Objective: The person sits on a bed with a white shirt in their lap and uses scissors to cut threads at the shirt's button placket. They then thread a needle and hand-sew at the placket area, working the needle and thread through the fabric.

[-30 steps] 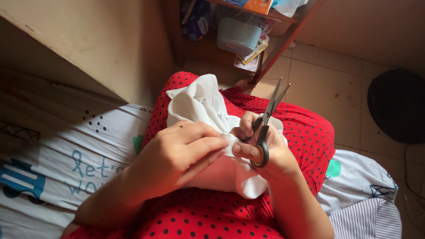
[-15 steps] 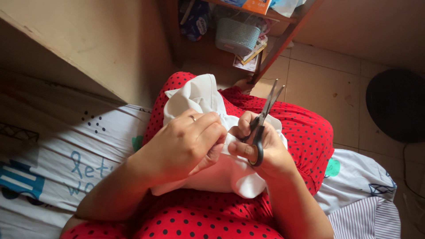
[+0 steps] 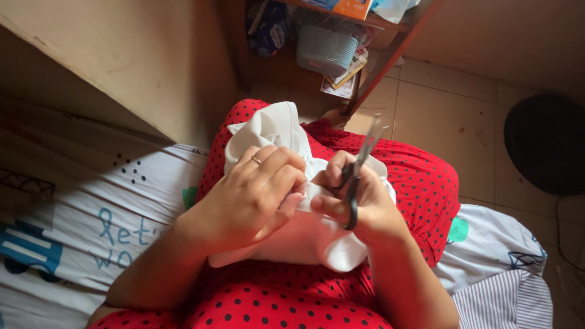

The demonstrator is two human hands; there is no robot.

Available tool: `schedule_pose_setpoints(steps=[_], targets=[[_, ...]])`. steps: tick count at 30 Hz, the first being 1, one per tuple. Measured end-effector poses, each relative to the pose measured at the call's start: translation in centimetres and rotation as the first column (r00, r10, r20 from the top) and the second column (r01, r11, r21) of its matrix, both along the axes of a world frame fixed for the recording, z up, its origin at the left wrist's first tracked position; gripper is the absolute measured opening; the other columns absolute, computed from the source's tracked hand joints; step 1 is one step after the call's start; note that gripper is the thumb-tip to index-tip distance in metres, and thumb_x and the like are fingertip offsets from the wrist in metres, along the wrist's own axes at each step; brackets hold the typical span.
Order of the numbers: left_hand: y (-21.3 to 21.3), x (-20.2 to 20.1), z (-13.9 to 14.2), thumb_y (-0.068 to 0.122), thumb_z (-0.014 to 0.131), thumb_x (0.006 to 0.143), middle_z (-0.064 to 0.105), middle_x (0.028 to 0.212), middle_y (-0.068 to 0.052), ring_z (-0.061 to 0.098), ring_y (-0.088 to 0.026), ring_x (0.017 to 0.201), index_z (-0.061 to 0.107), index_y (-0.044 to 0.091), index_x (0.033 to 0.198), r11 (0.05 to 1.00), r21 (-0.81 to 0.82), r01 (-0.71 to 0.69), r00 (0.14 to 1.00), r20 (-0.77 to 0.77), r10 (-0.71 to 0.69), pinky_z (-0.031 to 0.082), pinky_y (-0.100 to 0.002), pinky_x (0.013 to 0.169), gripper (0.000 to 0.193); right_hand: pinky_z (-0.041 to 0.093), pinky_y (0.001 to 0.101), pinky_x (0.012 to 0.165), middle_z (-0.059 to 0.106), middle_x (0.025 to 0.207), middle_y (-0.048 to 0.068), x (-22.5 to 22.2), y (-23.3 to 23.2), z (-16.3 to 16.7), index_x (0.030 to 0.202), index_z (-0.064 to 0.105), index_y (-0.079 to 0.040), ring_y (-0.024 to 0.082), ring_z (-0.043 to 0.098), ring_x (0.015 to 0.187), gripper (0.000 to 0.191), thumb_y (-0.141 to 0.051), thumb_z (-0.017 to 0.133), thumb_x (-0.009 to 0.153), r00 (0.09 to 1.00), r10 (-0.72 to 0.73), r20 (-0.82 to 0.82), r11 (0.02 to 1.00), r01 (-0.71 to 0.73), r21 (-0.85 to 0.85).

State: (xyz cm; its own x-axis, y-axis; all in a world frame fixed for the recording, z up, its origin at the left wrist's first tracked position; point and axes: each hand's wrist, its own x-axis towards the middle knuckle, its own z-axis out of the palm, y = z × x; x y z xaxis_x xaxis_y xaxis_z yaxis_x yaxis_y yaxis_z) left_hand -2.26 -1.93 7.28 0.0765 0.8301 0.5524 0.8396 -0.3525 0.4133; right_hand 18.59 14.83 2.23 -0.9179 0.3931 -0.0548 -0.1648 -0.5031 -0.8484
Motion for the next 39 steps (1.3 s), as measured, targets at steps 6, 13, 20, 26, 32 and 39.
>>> schedule_pose_setpoints(steps=[6, 13, 20, 26, 32, 39], targets=[[0.5, -1.3, 0.2, 0.006, 0.073, 0.113, 0.068, 0.128, -0.014, 0.070, -0.038, 0.120, 0.064, 0.001, 0.121, 0.966, -0.209, 0.151, 0.976, 0.184, -0.113, 0.056, -0.050, 0.106, 0.013, 0.060, 0.0352, 0.098, 0.079, 0.124, 0.003, 1.4, 0.4, 2.9, 0.131, 0.067, -0.006, 0.019, 0.069, 0.107, 0.058, 0.011, 0.092, 0.082, 0.944, -0.258, 0.207, 0.755, 0.063, 0.653], [0.9, -1.1, -0.3, 0.003, 0.073, 0.105, 0.066, 0.126, -0.017, 0.066, -0.041, 0.119, 0.064, 0.000, 0.118, 0.998, -0.020, -0.058, 0.998, 0.036, 0.059, 0.053, -0.052, 0.106, 0.016, 0.067, 0.0431, 0.087, 0.074, 0.113, 0.015, 6.2, -2.1, 3.1, 0.114, 0.060, -0.006, 0.031, 0.083, 0.096, 0.050, -0.050, 0.084, 0.113, 0.990, -0.098, -0.096, 0.950, 0.122, 0.288], [0.6, 0.4, -1.2, -0.004, 0.067, 0.106, 0.064, 0.117, -0.017, 0.066, -0.041, 0.114, 0.062, 0.002, 0.114, 0.971, -0.083, -0.223, 0.963, 0.134, 0.232, 0.054, -0.051, 0.102, 0.011, 0.042, 0.0273, 0.058, 0.072, 0.083, 0.014, 6.0, -4.4, -1.7, 0.124, 0.057, -0.004, 0.018, 0.066, 0.066, 0.094, -0.097, 0.054, 0.107, 0.847, 0.525, -0.083, 0.836, -0.531, -0.138], [0.3, 1.0, -1.4, -0.004, 0.068, 0.106, 0.064, 0.114, -0.017, 0.069, -0.042, 0.109, 0.062, 0.003, 0.114, 0.965, -0.077, -0.250, 0.956, 0.142, 0.258, 0.055, -0.052, 0.098, 0.012, 0.040, 0.0277, 0.057, 0.071, 0.081, 0.013, 4.3, -5.2, -2.4, 0.126, 0.056, -0.007, 0.018, 0.065, 0.065, 0.098, -0.101, 0.050, 0.103, 0.795, 0.603, -0.071, 0.772, -0.603, -0.200], [0.5, 1.6, -2.0, -0.002, 0.069, 0.105, 0.066, 0.112, -0.013, 0.073, -0.037, 0.101, 0.062, 0.004, 0.111, 0.941, -0.044, -0.337, 0.939, 0.064, 0.339, 0.058, -0.049, 0.086, 0.011, 0.042, 0.0308, 0.057, 0.069, 0.079, 0.013, 4.3, -5.7, -2.8, 0.124, 0.056, -0.007, 0.023, 0.069, 0.069, 0.097, -0.101, 0.051, 0.101, 0.827, 0.560, -0.036, 0.800, -0.552, -0.237], [0.8, 2.1, -3.4, -0.003, 0.070, 0.100, 0.068, 0.112, -0.011, 0.075, -0.032, 0.089, 0.064, 0.005, 0.110, 0.918, 0.018, -0.396, 0.917, 0.064, 0.395, 0.060, -0.046, 0.078, 0.014, 0.041, 0.0318, 0.057, 0.068, 0.076, 0.015, 3.2, -6.8, -3.1, 0.121, 0.054, -0.009, 0.024, 0.067, 0.065, 0.095, -0.102, 0.050, 0.099, 0.865, 0.501, -0.024, 0.826, -0.486, -0.286]])
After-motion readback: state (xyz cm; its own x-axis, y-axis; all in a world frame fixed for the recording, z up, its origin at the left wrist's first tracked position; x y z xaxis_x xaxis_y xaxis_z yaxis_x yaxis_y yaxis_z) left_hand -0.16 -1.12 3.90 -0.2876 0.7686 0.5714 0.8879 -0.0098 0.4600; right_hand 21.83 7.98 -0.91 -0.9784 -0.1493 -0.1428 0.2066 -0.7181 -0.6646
